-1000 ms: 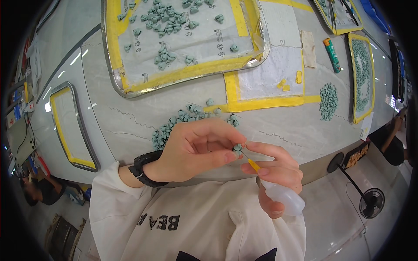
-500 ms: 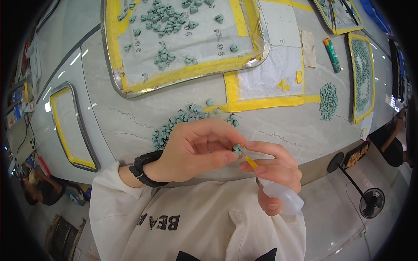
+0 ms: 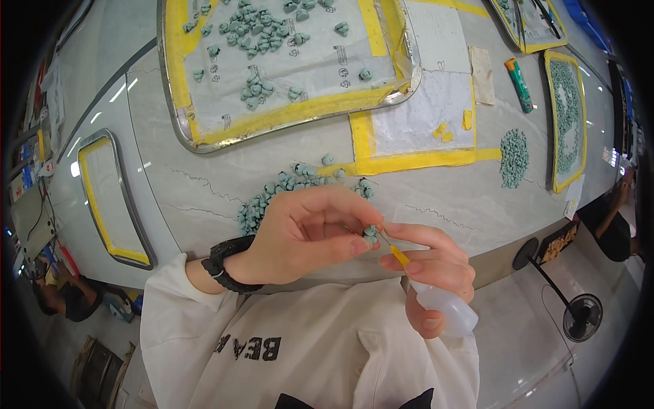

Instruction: The person assembles small pieces by hand using glue from a bottle, puts a black wrist brace onto their hand, and resumes gluing the small pieces together.

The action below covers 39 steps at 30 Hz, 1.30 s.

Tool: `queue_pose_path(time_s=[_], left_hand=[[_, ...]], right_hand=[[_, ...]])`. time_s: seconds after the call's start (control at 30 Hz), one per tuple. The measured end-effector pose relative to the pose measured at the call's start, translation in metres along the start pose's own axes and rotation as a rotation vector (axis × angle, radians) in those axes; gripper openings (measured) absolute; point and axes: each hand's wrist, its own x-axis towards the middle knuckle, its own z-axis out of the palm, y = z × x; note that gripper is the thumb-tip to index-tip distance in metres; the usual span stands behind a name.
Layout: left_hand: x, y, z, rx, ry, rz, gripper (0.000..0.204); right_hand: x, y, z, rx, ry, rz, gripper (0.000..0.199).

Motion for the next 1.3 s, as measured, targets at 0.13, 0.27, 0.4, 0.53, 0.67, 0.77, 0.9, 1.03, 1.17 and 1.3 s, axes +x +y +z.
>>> queue_pose_path(time_s=[0.13, 0.27, 0.4, 0.53, 0.67, 0.77, 0.9, 1.03, 1.17, 1.3], left_hand=[[0.000, 0.001, 0.002, -0.059, 0.012, -0.017, 0.028], [0.000, 0.001, 0.001, -0.051, 0.004, -0.014, 0.028], [0.001, 0.003, 0.001, -0.008, 0.009, -0.019, 0.026], [0.003, 0.003, 0.004, 0.003, 0.020, -0.034, 0.025], [0.002, 0.001, -0.001, 0.021, 0.049, -0.010, 0.024], [0.003, 0.000, 0.000, -0.014, -0.011, 0.035, 0.028], [0.003, 0.001, 0.004, 0.046, 0.088, 0.013, 0.023], [0.003, 0.001, 0.000, -0.008, 0.015, 0.043, 0.028], [0.003, 0.000, 0.000, -0.023, -0.013, 0.052, 0.028], [0.003, -0.001, 0.001, -0.023, -0.012, 0.042, 0.028]], right_hand=[[-0.001, 0.001, -0.001, 0.013, 0.020, -0.012, 0.046], [0.002, 0.000, -0.001, -0.015, -0.012, -0.011, 0.046], [0.003, 0.001, -0.001, -0.024, -0.023, -0.003, 0.045], [0.000, 0.000, -0.003, -0.058, 0.002, -0.017, 0.043], [0.004, 0.003, -0.013, -0.402, -0.053, 0.047, 0.028], [-0.007, 0.026, -0.028, -0.682, -0.171, 0.071, 0.025], [-0.004, 0.024, -0.029, -0.919, -0.263, 0.112, 0.035], [-0.002, 0.022, -0.061, -1.028, 0.157, 0.187, 0.028], [0.007, 0.042, -0.115, -1.295, 0.325, 0.252, 0.018], [0.014, 0.055, -0.122, -1.396, 0.212, 0.231, 0.012]])
